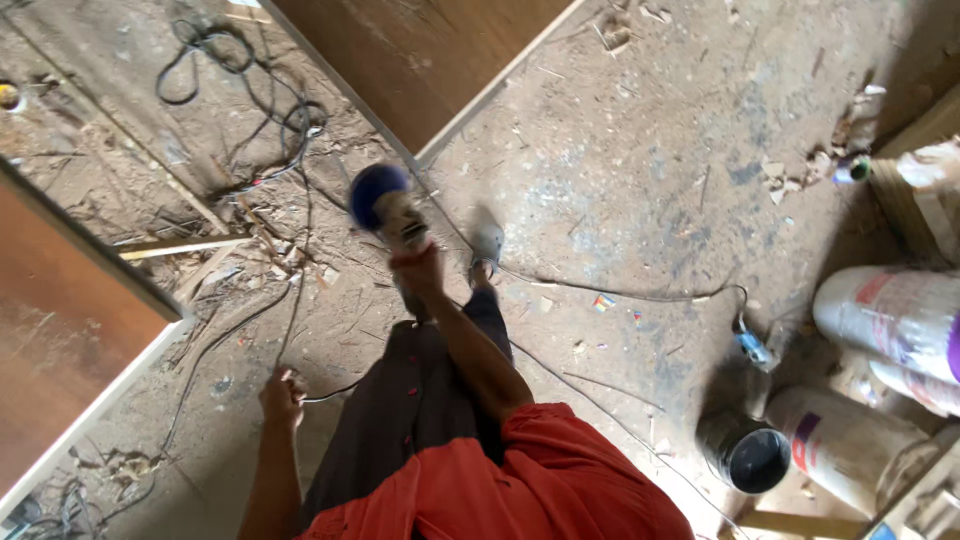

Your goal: The person picks up an angle grinder from the floor and sands the surfaces and edges of large wooden furniture panels, holding the power cord clear with the other hand while moving the grinder along the wood. They work across several panels and then walk back across the workshop floor carrying the grinder.

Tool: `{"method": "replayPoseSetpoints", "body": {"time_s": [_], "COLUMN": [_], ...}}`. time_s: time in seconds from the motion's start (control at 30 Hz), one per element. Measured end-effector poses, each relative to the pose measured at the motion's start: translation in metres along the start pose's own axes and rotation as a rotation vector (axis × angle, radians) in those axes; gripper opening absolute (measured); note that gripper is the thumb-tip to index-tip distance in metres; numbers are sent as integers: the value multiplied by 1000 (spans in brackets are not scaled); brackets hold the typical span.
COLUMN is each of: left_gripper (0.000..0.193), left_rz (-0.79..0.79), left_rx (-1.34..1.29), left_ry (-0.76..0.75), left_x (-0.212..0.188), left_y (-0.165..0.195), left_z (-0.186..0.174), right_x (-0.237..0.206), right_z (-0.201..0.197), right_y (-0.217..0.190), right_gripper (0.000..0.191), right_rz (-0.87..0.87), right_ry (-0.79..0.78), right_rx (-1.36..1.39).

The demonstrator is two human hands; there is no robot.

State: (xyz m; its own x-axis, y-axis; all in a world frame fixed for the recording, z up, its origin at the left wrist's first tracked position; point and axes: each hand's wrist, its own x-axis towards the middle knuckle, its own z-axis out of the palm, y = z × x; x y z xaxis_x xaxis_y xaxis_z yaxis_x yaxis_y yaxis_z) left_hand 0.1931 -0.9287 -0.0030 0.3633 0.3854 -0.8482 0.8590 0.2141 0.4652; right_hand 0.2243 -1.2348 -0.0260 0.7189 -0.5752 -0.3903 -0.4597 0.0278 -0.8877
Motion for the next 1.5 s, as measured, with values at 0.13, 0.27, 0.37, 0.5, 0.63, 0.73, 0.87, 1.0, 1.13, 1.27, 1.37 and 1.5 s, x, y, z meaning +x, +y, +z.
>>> {"method": "replayPoseSetpoints", "body": {"time_s": [0.13, 0.27, 0.37, 0.5, 0.63, 0.73, 0.87, 1.0, 1.13, 1.27, 1.37, 1.5], "left_gripper": [26, 23, 21, 23, 37, 33, 23, 12, 11, 13, 13, 15], "left_rz": [10, -21, -40, -62, -83, -137, -137, -222, -236, -249, -229, -170], "left_rx": [-15, 29, 34, 74, 185, 110, -12, -160, -242, -189, -132, -50], "left_ry": [-2, 21, -52, -84, -152, -227, -403, -400, -433, -426, -389, -335], "left_x": [-5, -12, -19, -32, -52, -72, -112, -142, -151, -129, -105, -80], "left_y": [7, 4, -4, -16, -27, -33, -64, -46, -31, -39, -43, -30], "left_z": [10, 42, 79, 149, 248, 348, 429, 480, 506, 496, 467, 407], "right_x": [-13, -3, 49, 152, 286, 389, 496, 556, 579, 572, 546, 479], "right_z": [-12, -80, -153, -249, -351, -408, -471, -501, -514, -507, -481, -417], "right_y": [12, 20, 20, 6, -40, -86, -119, -138, -145, -138, -126, -105], "right_gripper": [39, 50, 50, 26, 38, 55, 52, 47, 42, 38, 35, 31], "right_rz": [-40, -148, -5, -60, -70, -107, 42, 97, 140, 152, 158, 178], "right_ry": [-38, 150, 179, 137, 331, 299, 214, 324, 357, 372, 388, 354], "right_rx": [21, 164, 190, 733, 671, 842, 1020, 874, 770, 672, 584, 472]}}
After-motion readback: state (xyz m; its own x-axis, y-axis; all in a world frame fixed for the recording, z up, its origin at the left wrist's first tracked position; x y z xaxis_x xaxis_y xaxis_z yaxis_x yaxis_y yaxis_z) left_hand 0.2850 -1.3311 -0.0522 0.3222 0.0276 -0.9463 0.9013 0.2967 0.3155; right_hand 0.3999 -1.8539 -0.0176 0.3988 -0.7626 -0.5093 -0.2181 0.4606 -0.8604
